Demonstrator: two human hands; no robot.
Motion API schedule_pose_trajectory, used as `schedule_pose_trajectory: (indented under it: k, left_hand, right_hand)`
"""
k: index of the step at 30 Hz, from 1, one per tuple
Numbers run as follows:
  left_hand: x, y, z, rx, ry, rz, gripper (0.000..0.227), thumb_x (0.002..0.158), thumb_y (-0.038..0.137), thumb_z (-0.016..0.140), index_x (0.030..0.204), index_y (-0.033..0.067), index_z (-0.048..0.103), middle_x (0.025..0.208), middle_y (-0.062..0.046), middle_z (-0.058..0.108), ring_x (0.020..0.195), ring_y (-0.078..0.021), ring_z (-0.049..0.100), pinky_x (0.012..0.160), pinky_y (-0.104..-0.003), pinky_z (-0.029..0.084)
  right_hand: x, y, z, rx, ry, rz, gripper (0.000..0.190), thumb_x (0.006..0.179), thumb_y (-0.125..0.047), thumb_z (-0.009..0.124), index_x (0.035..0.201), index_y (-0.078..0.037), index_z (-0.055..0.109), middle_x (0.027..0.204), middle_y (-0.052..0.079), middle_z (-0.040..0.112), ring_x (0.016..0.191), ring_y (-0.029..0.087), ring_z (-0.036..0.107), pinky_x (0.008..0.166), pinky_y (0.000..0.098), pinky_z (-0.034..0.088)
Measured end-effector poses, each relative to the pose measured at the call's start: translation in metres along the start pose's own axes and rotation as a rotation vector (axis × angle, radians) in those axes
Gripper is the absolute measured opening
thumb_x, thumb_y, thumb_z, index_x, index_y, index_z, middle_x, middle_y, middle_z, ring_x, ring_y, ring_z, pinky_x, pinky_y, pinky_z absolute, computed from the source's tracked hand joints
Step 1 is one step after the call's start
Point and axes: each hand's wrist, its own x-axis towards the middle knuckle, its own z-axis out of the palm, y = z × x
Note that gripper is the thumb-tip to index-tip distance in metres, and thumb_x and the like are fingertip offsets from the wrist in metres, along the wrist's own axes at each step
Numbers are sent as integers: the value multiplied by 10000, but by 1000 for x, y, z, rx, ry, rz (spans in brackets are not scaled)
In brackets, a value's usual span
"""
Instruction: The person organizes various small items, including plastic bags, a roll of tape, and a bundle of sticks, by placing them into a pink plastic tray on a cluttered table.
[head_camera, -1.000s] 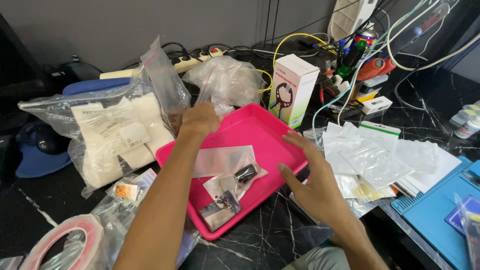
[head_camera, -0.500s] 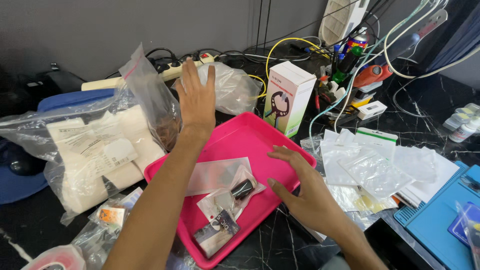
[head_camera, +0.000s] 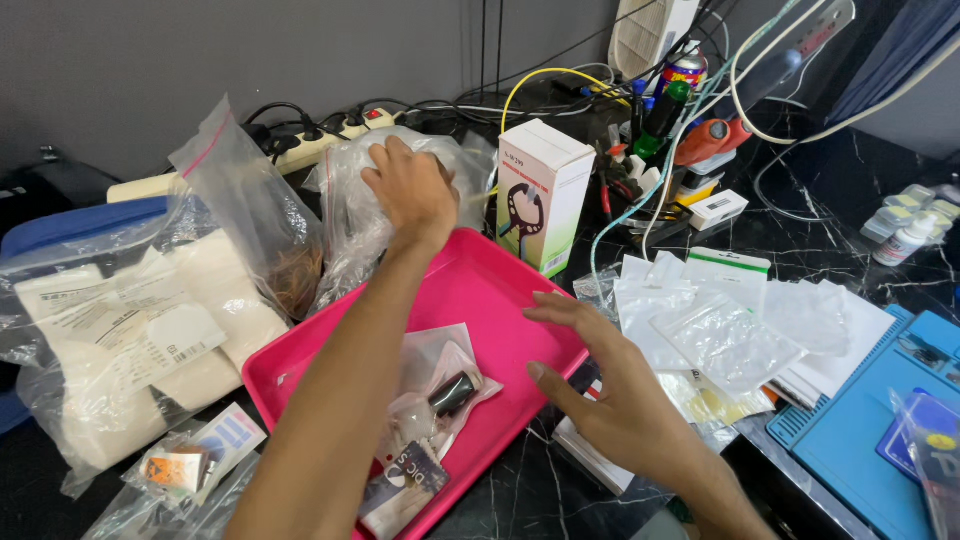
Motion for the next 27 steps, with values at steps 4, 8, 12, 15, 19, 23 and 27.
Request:
schedule_pose_trajectory:
  k: [4,8,12,15,19,23,27]
  left_hand:
    - [10,-14,-46,-539,90,6,66,1056,238,833,1006,195,829,1179,-159,740,1207,-456,647,990,-662,514]
    - [-25,-21,-132,-1066,-185,-132,125,1183,188,561,1062,188,592,1048,-25,891,864,-174,854,728,-344,519]
    - [-91,-23,-194,-1270,-363,-262,170,1260,160,438,1125,170,539,1115,-123,938,955,-224,939,693,-323,684]
    - [-132,-30,-196,-1453,-344,-182,112,1237,170,474,1142,116,502,1139,-231,922,882,-315,932,738,-325,684]
    - [-185,-23,-221,-1474,-269,-124,97,1204,103,455,1129,92,516,1125,-250,918,945,-353,963,726,-393,787]
    - [-214,-22,-222,-1190,-113,-49,134,1210,226,525,1206,137,626,828,-100,754,747,-194,563,717,-357,503]
    - [-224,-18,-221,-1252,-92,-4,152,1218,224,521,1247,99,602,980,-164,836,854,-214,686,763,-376,632]
  right_hand:
    - [-6,-16,-16,105,-1,85,474,1061,-227,744,1527,-156,692,1657,93,696,1660,279,579,1326,446,472]
    - [-6,-31,-16,298,60,128,454,1064,-249,716,1494,-107,686,1625,123,725,1600,248,656,1353,409,517]
    - [-4,-37,-6,491,75,225,547,1053,-328,693,1544,-94,638,1550,125,804,1446,224,810,1218,359,626]
    - [3,-50,5,671,87,347,638,1040,-361,636,1585,-31,618,1487,209,826,1139,345,906,973,446,771]
    - [5,-76,15,777,136,493,611,1025,-285,670,1547,34,665,1374,252,854,1016,397,888,895,502,771]
    - [3,-65,26,869,278,423,535,1111,-203,701,1421,226,622,1186,355,806,905,437,876,787,552,774]
    - [-1,-43,22,889,352,392,368,1129,-178,716,1283,155,690,1130,316,832,887,381,865,823,527,762]
